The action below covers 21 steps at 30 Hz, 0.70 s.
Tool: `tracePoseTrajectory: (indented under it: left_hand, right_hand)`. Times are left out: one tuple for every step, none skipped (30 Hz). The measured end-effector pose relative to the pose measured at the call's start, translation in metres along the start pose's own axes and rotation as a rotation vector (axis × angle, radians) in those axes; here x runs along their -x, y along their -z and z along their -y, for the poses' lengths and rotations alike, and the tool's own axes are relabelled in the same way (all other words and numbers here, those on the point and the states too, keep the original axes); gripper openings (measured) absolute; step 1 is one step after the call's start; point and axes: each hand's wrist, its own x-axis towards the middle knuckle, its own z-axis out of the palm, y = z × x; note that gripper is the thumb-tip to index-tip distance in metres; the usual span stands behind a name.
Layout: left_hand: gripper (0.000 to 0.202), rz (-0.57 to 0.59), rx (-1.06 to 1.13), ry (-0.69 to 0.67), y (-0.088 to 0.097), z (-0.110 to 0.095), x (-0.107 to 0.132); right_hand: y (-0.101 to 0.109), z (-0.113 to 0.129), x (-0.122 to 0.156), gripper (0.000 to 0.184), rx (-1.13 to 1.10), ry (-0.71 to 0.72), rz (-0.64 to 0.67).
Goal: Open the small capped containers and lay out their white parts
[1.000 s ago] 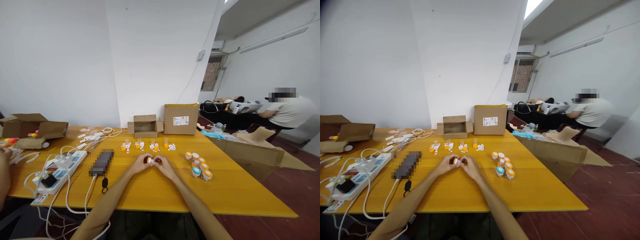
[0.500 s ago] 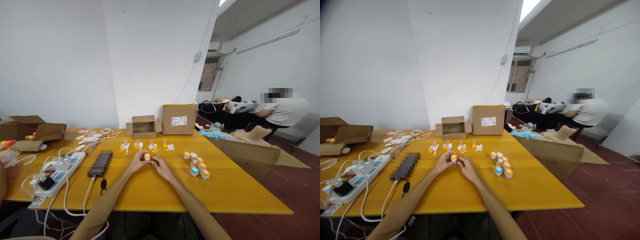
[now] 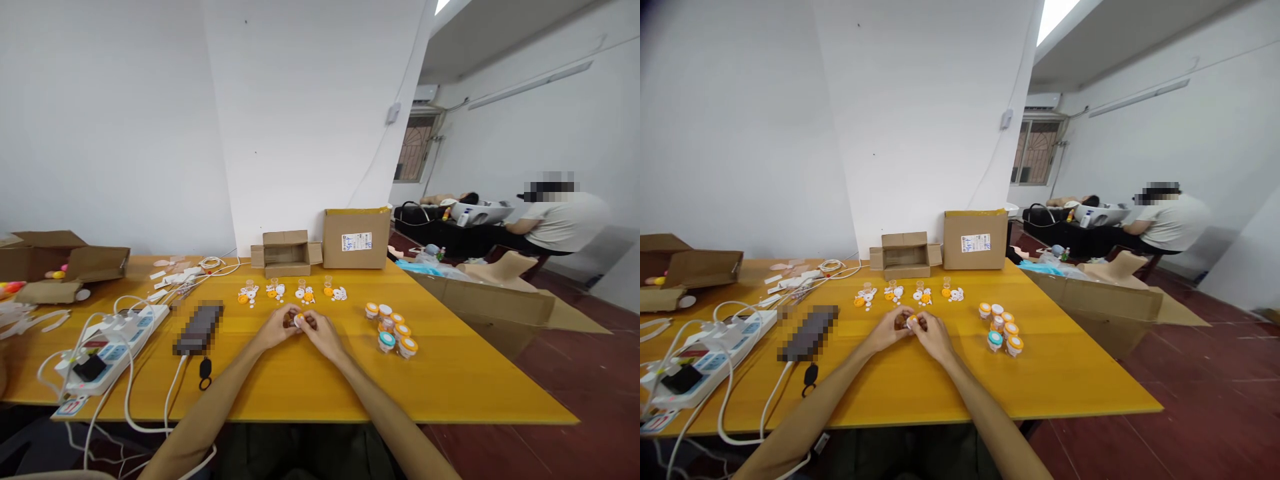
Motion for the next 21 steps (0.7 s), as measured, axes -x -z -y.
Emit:
tracePoseTrajectory:
  left_hand:
    - [0.033, 0.0, 0.003, 0.012, -0.0001, 0.0009, -0.0002]
    - [0.035, -0.001, 0.004, 0.022, -0.0001, 0.002, -0.0005]
    - [0.035, -0.002, 0.002, 0.029, -0.0001, 0.0032, -0.0008]
    - [0.033, -0.004, -0.003, 0.032, 0.0, 0.0044, -0.0011]
    - [0.031, -0.008, -0.01, 0.03, 0.0002, 0.0054, -0.0015]
    - [0.027, -0.01, -0.019, 0.026, 0.0005, 0.0063, -0.0018]
    - [0.023, -0.012, -0.03, 0.022, 0.0009, 0.0068, -0.002]
    - [0.02, -0.012, -0.041, 0.018, 0.0012, 0.0069, -0.0022]
    - [0.017, -0.013, -0.053, 0.016, 0.0016, 0.0067, -0.0022]
    - [0.016, -0.013, -0.064, 0.017, 0.0018, 0.0062, -0.0022]
    - [0.015, -0.012, -0.073, 0.021, 0.002, 0.0055, -0.0022]
    - [0.016, -0.009, -0.078, 0.028, 0.0021, 0.0047, -0.0021]
    - [0.016, -0.005, -0.079, 0.034, 0.0022, 0.0039, -0.002]
    - [0.017, -0.001, -0.073, 0.04, 0.0021, 0.0032, -0.0019]
    - [0.017, 0.003, -0.062, 0.044, 0.0019, 0.0028, -0.0018]
    - [0.018, 0.005, -0.044, 0.047, 0.0018, 0.0025, -0.0018]
    - [0.019, 0.004, -0.024, 0.05, 0.0016, 0.0026, -0.0017]
    - [0.021, 0.002, -0.002, 0.054, 0.0014, 0.0028, -0.0017]
    - [0.023, -0.002, 0.017, 0.059, 0.0013, 0.0032, -0.0018]
    - [0.026, -0.005, 0.032, 0.064, 0.0013, 0.0037, -0.0018]
    - [0.028, -0.009, 0.041, 0.07, 0.0014, 0.0042, -0.0019]
  right_hand:
    - [0.0002, -0.0005, -0.0004, 0.025, -0.008, -0.006, 0.0]
    - [0.0005, -0.0011, -0.0009, 0.025, -0.011, -0.012, -0.003]
    - [0.0007, -0.002, -0.0015, 0.024, -0.01, -0.017, -0.008]
    - [0.0008, -0.0031, -0.0021, 0.024, -0.009, -0.021, -0.013]
    - [0.0008, -0.0043, -0.0027, 0.025, -0.012, -0.022, -0.017]
    - [0.0007, -0.0054, -0.0032, 0.026, -0.018, -0.02, -0.018]
    - [0.0006, -0.0065, -0.0036, 0.027, -0.028, -0.014, -0.014]
    - [0.0004, -0.0074, -0.0038, 0.029, -0.039, -0.006, -0.009]
    - [0.0003, -0.008, -0.0038, 0.03, -0.046, 0.003, -0.003]
    - [0.0001, -0.0083, -0.0036, 0.032, -0.047, 0.009, 0.003]
    - [0.0001, -0.0083, -0.0033, 0.033, -0.04, 0.011, 0.006]
    - [0.0002, -0.008, -0.0029, 0.033, -0.027, 0.012, 0.007]
    - [0.0003, -0.0075, -0.0025, 0.033, -0.01, 0.011, 0.005]
    - [0.0005, -0.0069, -0.002, 0.033, 0.005, 0.009, 0.002]
    - [0.0007, -0.0063, -0.0016, 0.032, 0.015, 0.006, -0.001]
    - [0.0008, -0.0057, -0.0013, 0.03, 0.019, 0.005, -0.003]
    - [0.001, -0.0053, -0.001, 0.028, 0.019, 0.006, -0.004]
    - [0.001, -0.005, -0.0008, 0.026, 0.019, 0.007, -0.003]
    - [0.0011, -0.0051, -0.0007, 0.024, 0.02, 0.009, -0.003]
    - [0.0011, -0.0053, -0.0006, 0.023, 0.023, 0.014, -0.003]
    - [0.0011, -0.0057, -0.0005, 0.022, 0.03, 0.02, -0.004]
